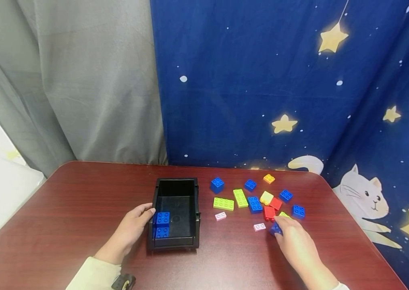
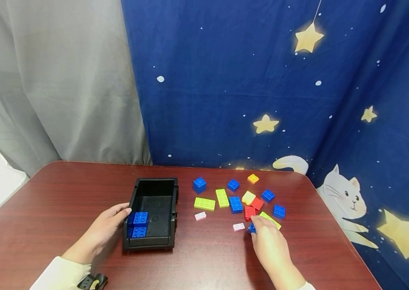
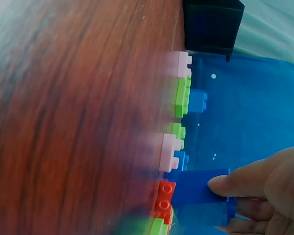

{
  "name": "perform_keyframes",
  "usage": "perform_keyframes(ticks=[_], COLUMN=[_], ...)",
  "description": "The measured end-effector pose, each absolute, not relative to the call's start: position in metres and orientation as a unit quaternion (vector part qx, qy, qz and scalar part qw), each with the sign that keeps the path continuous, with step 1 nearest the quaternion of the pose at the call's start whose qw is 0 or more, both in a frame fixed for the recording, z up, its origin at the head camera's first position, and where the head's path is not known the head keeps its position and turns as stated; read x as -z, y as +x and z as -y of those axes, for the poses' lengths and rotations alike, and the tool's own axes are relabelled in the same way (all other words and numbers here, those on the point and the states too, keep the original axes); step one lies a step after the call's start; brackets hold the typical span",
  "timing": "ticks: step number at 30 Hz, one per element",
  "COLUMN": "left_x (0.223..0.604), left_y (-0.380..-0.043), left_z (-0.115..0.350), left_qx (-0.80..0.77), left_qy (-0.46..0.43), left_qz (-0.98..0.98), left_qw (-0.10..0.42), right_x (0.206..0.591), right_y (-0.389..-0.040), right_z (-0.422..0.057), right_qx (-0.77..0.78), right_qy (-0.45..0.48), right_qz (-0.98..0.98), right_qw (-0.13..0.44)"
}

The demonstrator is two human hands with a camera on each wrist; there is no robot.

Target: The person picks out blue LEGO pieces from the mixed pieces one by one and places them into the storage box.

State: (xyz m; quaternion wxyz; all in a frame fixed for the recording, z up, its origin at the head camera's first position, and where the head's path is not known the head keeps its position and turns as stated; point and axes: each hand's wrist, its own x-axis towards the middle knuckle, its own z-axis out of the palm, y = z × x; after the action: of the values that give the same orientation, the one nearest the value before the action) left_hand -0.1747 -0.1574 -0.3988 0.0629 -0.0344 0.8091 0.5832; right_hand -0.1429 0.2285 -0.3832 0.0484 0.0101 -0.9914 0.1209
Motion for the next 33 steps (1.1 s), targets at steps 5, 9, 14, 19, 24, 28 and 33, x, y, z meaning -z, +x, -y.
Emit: perform_keyframes(ticks=[5,9,14,19,24,28,33], left_x=[0.399,0.399,0.399,0.398,0.398,0.398,0.398], left_y=[-0.175,-0.175,-0.176,-0.175,-0.174,-0.174,-0.174], left_z=[0.157,0.158,0.159,0.159,0.159,0.159,0.158], left_qx=[-0.583,-0.581,-0.583,-0.586,-0.587,-0.587,-0.585], left_qy=[-0.035,-0.035,-0.034,-0.034,-0.033,-0.034,-0.035], left_qz=[-0.809,-0.81,-0.809,-0.807,-0.806,-0.806,-0.808], left_qw=[0.062,0.065,0.067,0.069,0.07,0.07,0.069], right_x=[0.38,0.378,0.377,0.377,0.377,0.376,0.374], right_y=[-0.141,-0.14,-0.139,-0.138,-0.135,-0.134,-0.132], right_z=[-0.223,-0.219,-0.212,-0.204,-0.195,-0.187,-0.179], right_qx=[-0.128,-0.136,-0.147,-0.161,-0.17,-0.175,-0.187], right_qy=[0.033,0.061,0.086,0.109,0.13,0.146,0.161], right_qz=[0.988,0.982,0.975,0.966,0.956,0.947,0.936], right_qw=[0.076,0.117,0.146,0.173,0.202,0.225,0.25])
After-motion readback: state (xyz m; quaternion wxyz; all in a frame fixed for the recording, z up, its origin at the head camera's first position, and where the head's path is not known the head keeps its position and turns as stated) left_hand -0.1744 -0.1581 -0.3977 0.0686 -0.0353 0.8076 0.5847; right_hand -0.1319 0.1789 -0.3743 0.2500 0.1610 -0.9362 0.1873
